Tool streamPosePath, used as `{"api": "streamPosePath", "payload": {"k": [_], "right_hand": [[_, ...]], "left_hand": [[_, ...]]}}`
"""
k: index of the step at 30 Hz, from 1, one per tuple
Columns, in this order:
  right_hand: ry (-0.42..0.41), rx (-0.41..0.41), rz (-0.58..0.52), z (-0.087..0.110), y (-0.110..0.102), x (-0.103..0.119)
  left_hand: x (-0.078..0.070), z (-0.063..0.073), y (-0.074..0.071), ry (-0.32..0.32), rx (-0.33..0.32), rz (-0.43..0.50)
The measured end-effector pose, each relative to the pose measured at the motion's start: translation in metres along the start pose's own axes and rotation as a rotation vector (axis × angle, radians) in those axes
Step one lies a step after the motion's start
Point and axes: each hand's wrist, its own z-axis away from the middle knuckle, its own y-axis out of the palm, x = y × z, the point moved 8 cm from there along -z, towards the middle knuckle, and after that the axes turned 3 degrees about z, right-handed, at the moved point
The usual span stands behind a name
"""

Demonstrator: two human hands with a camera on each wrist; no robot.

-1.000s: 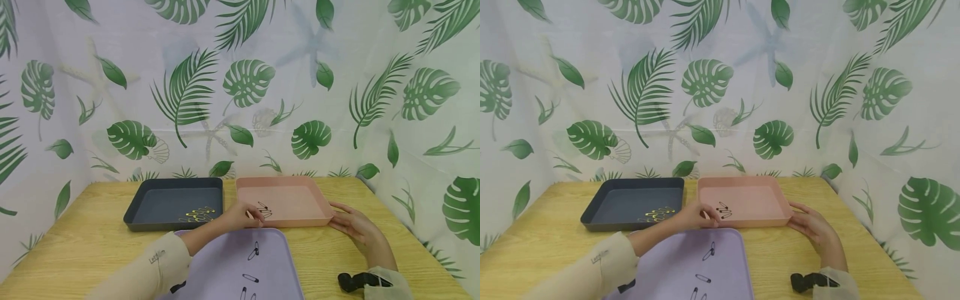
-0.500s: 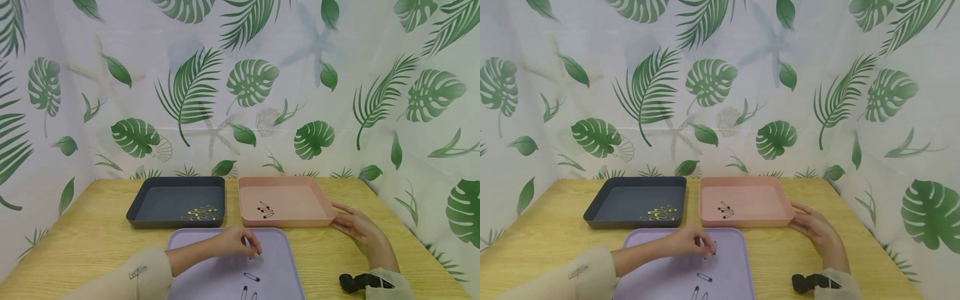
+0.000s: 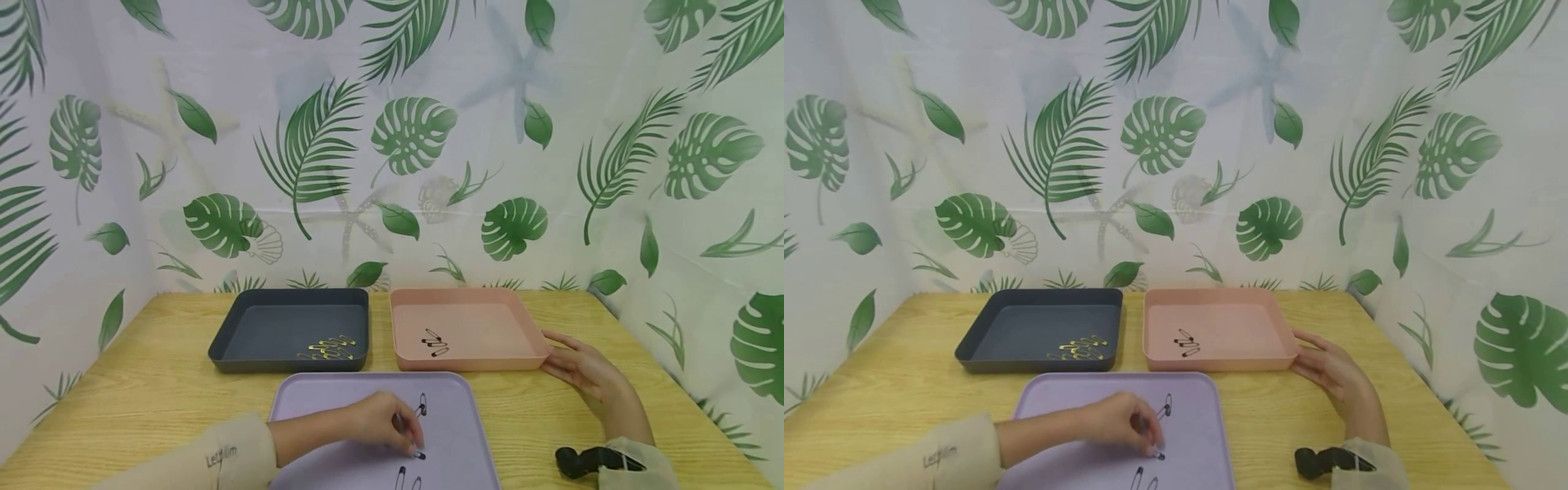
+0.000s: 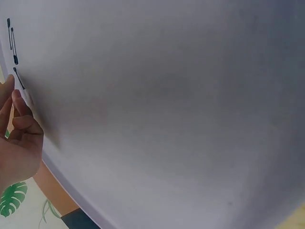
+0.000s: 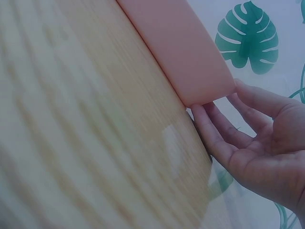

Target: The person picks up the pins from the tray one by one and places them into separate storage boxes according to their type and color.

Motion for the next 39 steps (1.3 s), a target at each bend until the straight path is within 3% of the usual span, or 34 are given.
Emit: {"api": "streamPosePath", "payload": {"k": [5, 28, 33, 39], "right_hand": [[-0.002, 0.001, 0.010, 0.000, 0.000, 0.000], [-0.008, 0.002, 0.003, 0.000, -0.001, 0.000], [-0.011, 0.004, -0.002, 0.000, 0.000, 0.000], [-0.003, -0.007, 0.006, 0.001, 0.000, 0.000]], "left_hand": [[0.001, 0.001, 0.004, 0.005, 0.030, -0.005], [-0.001, 0.000, 0.005, -0.008, 0.024, -0.028], [-0.004, -0.003, 0.001, -0.018, -0.012, -0.054], [-0.010, -0.012, -0.009, 0.017, -0.052, -0.078]]}}
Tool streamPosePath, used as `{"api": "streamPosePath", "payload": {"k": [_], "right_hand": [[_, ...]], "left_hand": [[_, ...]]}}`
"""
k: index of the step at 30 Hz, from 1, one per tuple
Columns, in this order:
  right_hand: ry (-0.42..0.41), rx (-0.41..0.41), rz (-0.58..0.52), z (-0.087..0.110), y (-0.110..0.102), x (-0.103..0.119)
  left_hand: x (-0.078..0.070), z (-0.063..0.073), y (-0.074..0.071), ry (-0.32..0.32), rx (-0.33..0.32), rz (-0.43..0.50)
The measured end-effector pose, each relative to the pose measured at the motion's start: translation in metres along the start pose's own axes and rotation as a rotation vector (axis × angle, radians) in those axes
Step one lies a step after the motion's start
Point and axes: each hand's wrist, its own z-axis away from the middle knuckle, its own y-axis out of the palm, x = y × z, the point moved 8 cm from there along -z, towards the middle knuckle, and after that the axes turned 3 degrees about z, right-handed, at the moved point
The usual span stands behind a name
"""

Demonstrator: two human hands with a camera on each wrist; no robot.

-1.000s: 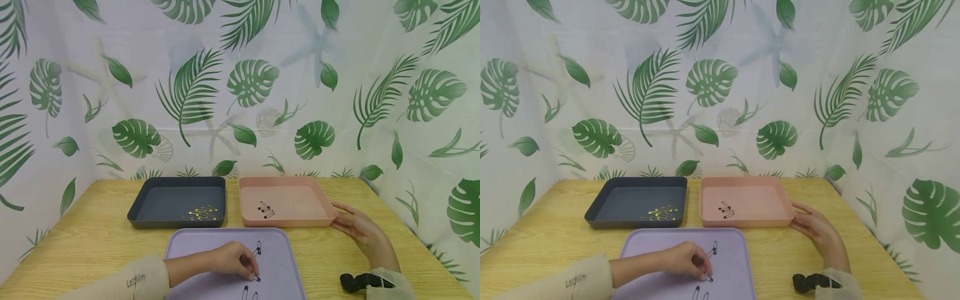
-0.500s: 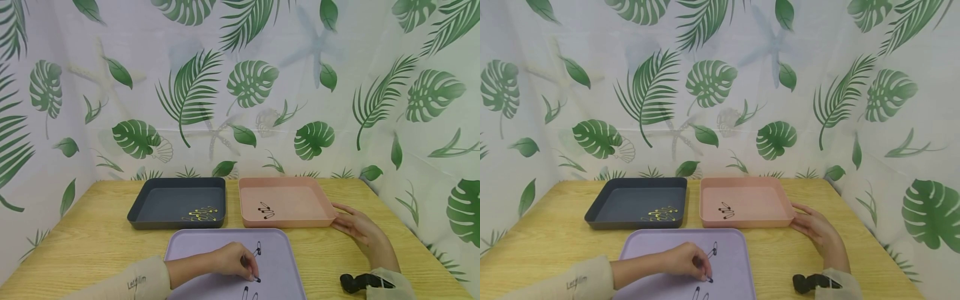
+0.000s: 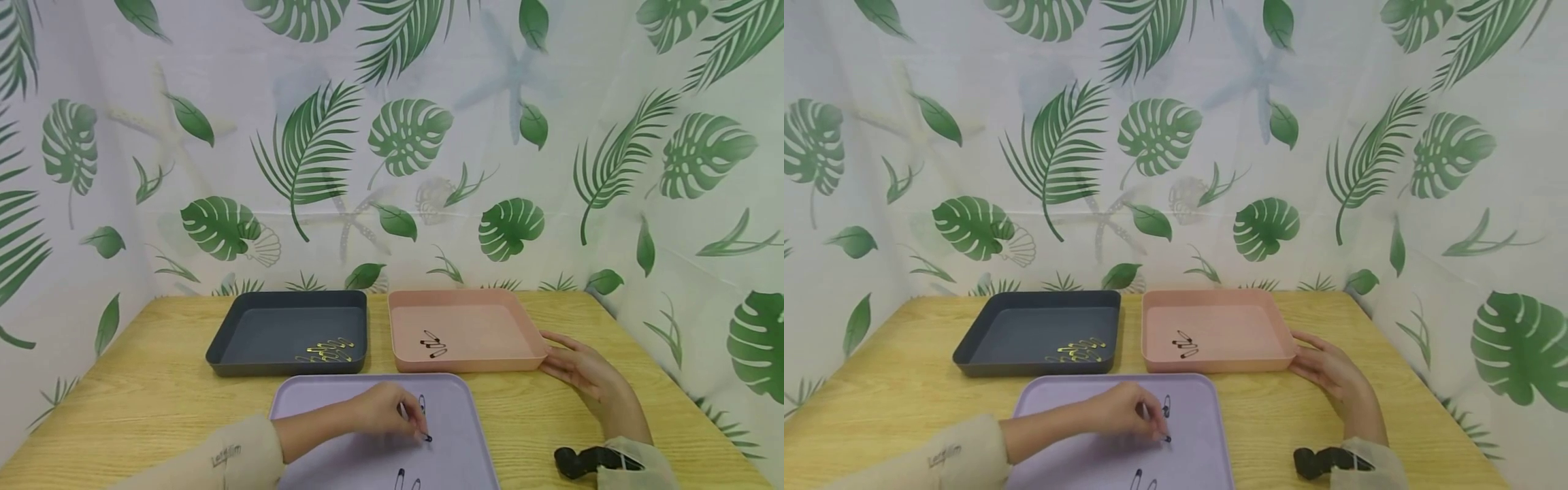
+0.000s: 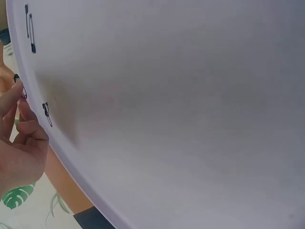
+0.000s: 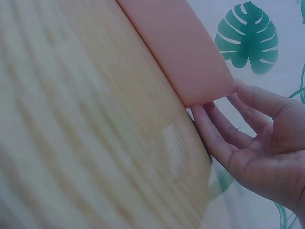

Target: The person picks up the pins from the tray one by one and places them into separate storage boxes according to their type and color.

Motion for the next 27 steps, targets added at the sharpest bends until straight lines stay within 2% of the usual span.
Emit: {"api": "streamPosePath", "payload": {"k": [8, 12, 16, 27], "right_hand": [[0.003, -0.006, 0.044, 0.000, 0.001, 0.001], [0.006, -0.014, 0.043, 0.000, 0.000, 0.001], [0.009, -0.019, 0.047, 0.000, 0.001, 0.002], [0.008, 0.001, 0.025, 0.001, 0.002, 0.002]], "left_hand": [[0.005, -0.014, -0.011, -0.038, -0.086, 0.074], [0.005, -0.021, -0.018, -0.067, -0.142, 0.066], [0.006, -0.027, -0.023, -0.100, -0.165, 0.082], [-0.002, -0.042, -0.040, -0.061, -0.230, 0.103]]}}
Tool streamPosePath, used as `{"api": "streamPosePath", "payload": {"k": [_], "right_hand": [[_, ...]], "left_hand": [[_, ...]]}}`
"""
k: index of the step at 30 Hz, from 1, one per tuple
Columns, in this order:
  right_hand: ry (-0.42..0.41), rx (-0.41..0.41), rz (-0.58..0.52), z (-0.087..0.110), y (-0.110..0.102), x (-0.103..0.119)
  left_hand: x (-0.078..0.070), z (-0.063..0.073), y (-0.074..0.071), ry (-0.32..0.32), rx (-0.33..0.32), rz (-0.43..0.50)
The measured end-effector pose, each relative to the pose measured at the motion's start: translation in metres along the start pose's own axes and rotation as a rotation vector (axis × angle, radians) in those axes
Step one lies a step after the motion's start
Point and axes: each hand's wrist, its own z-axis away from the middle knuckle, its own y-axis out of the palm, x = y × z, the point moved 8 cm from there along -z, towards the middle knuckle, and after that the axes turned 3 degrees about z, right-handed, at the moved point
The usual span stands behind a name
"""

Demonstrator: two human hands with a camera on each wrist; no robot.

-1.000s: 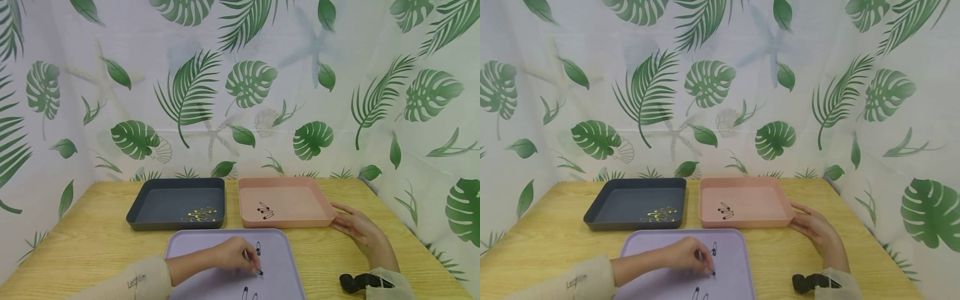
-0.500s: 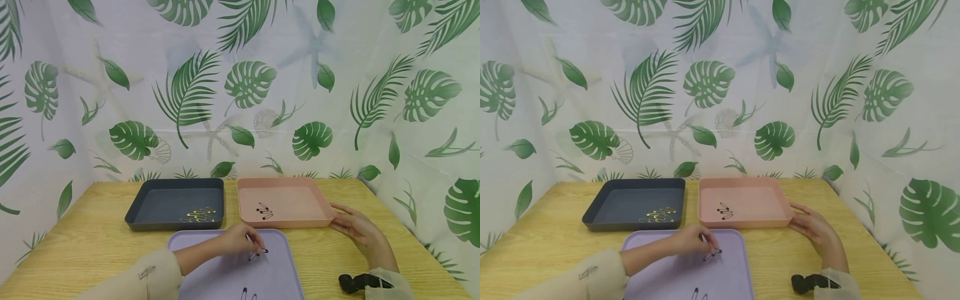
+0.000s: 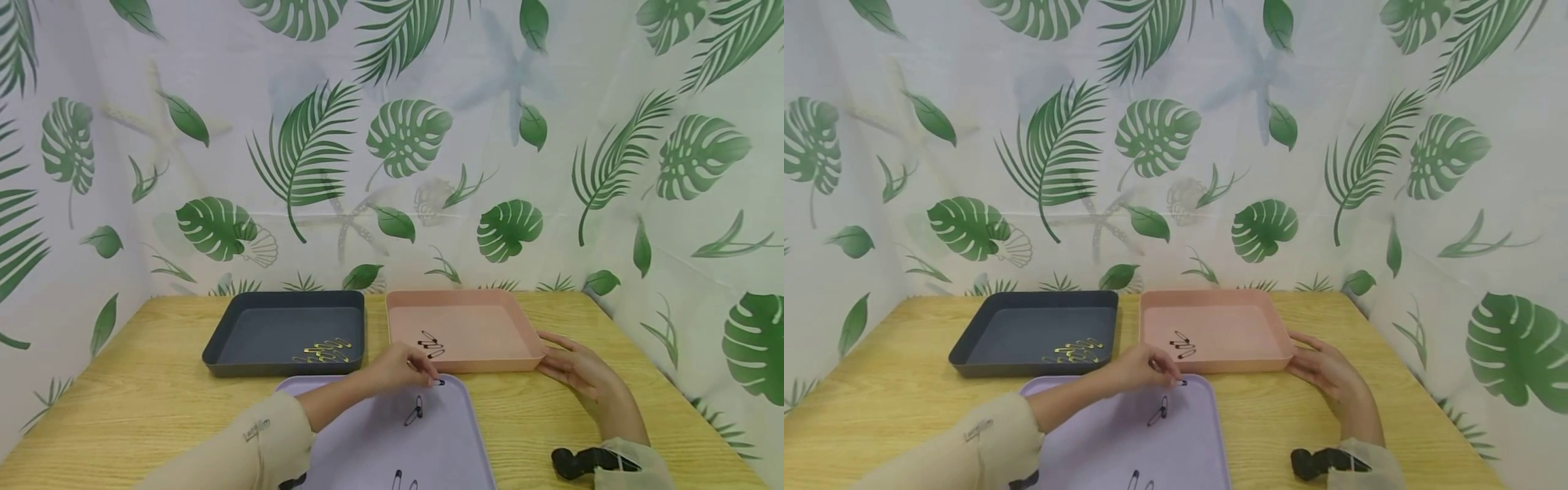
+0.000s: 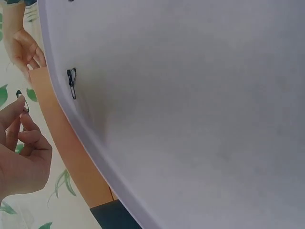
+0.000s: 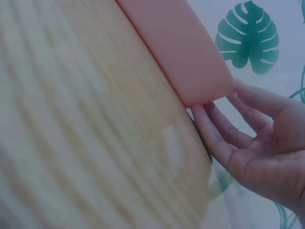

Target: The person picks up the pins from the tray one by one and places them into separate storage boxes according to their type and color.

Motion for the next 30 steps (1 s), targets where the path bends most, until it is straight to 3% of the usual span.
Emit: {"api": "streamPosePath", "payload": {"k": [12, 18, 30], "right_hand": [[0.011, -0.019, -0.009, 0.000, -0.001, 0.000], [0.008, -0.018, -0.011, 0.000, -0.003, -0.001], [-0.010, -0.001, 0.014, 0.000, -0.001, -0.001]], "left_hand": [[0.010, -0.024, -0.017, -0.049, -0.112, -0.050], [0.014, -0.039, -0.021, -0.054, -0.121, 0.006], [0.016, -0.060, -0.018, -0.051, -0.133, -0.065]]}}
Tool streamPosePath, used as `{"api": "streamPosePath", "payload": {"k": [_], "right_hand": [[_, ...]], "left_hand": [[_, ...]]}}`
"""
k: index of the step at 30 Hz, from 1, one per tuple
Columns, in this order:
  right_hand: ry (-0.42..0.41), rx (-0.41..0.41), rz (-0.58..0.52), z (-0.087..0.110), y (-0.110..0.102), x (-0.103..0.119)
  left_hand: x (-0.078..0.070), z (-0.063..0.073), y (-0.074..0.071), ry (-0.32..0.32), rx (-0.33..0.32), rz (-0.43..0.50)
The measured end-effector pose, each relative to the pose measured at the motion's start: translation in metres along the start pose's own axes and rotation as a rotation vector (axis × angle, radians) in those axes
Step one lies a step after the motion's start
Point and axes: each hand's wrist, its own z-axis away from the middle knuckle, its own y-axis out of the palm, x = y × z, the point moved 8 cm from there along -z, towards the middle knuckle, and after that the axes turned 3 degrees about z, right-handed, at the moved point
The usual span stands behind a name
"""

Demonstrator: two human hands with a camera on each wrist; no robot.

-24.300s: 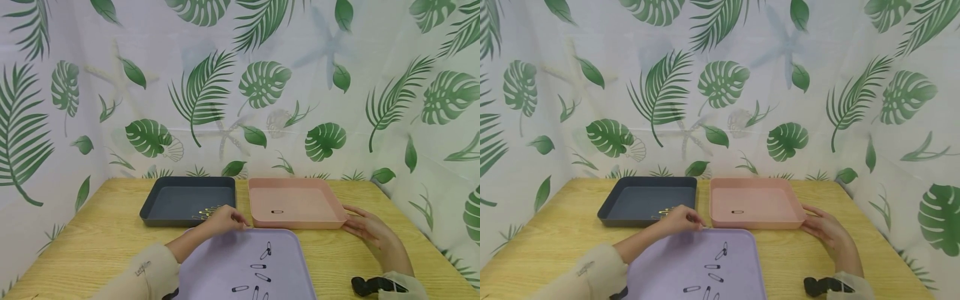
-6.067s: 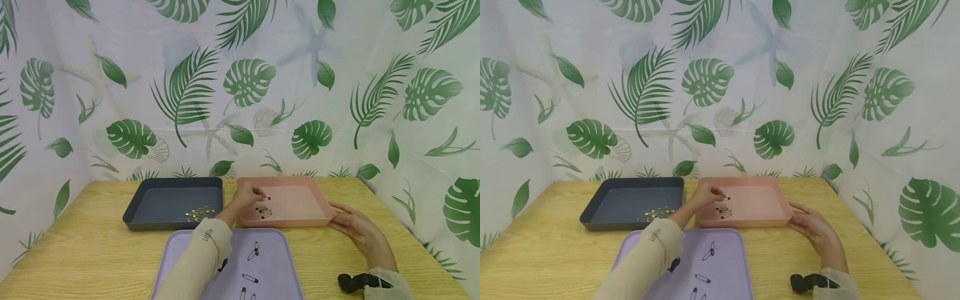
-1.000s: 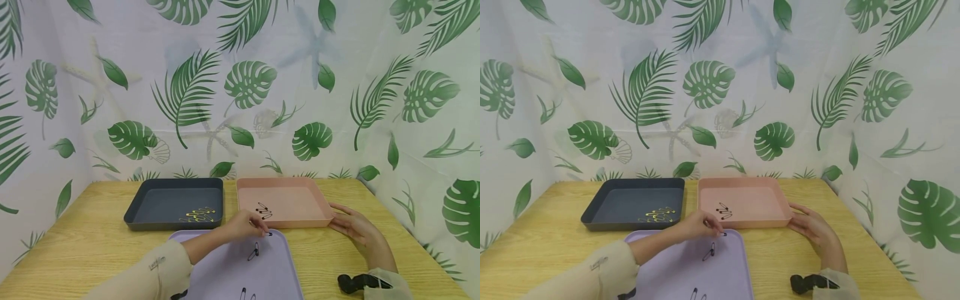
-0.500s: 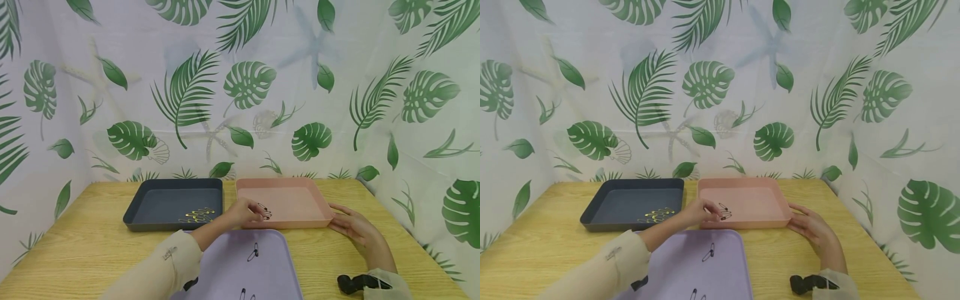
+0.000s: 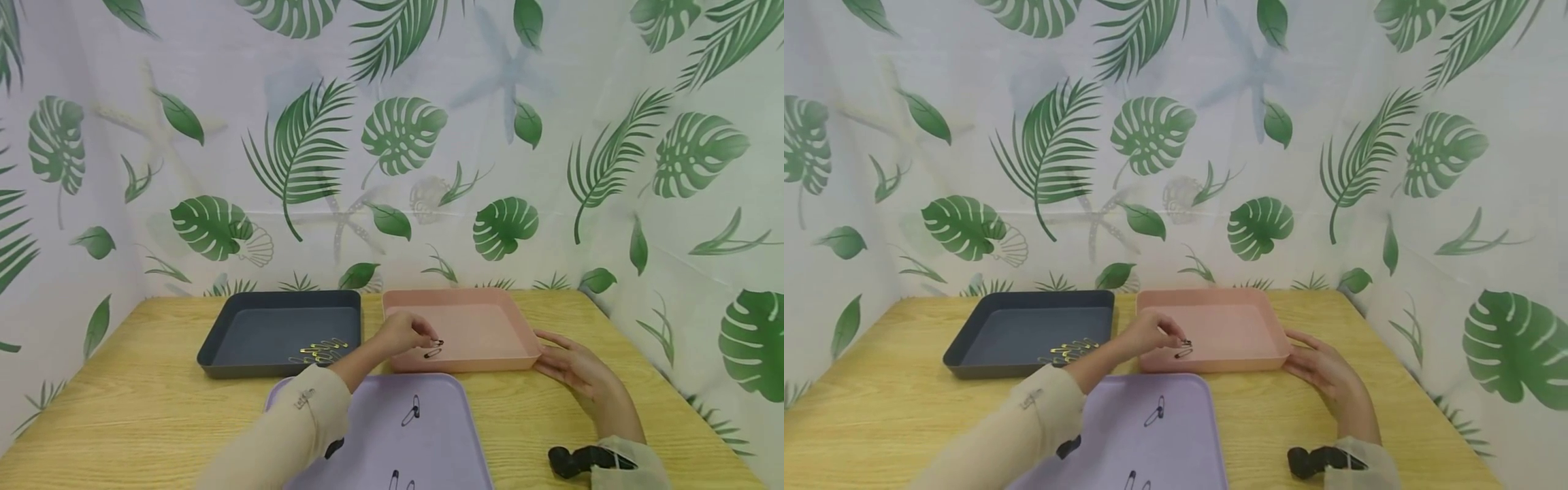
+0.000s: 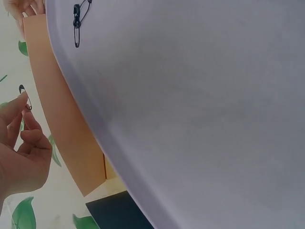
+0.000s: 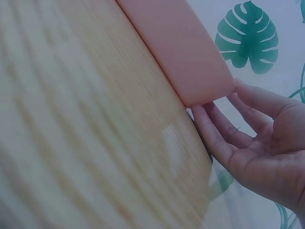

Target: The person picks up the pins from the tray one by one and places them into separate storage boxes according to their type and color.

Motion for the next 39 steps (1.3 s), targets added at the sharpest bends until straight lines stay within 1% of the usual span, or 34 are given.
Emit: {"api": "streamPosePath", "payload": {"k": [5, 11, 17, 22, 30, 33, 36, 39], "right_hand": [[-0.001, -0.002, -0.004, 0.000, -0.001, 0.001], [0.001, -0.002, -0.030, 0.001, -0.002, 0.000], [0.006, -0.006, -0.026, 0.000, -0.001, -0.001], [0.011, -0.018, -0.018, 0.001, -0.002, -0.001], [0.016, -0.029, -0.029, 0.001, -0.003, -0.001], [0.017, -0.032, -0.021, 0.001, -0.003, -0.001], [0.016, -0.029, -0.023, 0.000, -0.003, -0.001], [0.013, -0.019, -0.034, 0.000, -0.002, -0.002]], "left_hand": [[0.001, -0.008, 0.000, 0.005, -0.022, -0.016], [0.007, -0.016, -0.004, -0.033, -0.053, -0.062], [0.008, -0.018, -0.006, -0.075, -0.063, -0.061], [0.009, -0.020, -0.007, -0.067, -0.080, -0.086], [0.018, -0.025, -0.006, -0.072, -0.094, -0.046], [0.019, -0.026, -0.006, -0.072, -0.102, -0.072], [0.019, -0.027, -0.006, -0.080, -0.110, -0.112], [0.020, -0.027, -0.006, -0.093, -0.116, -0.131]]}}
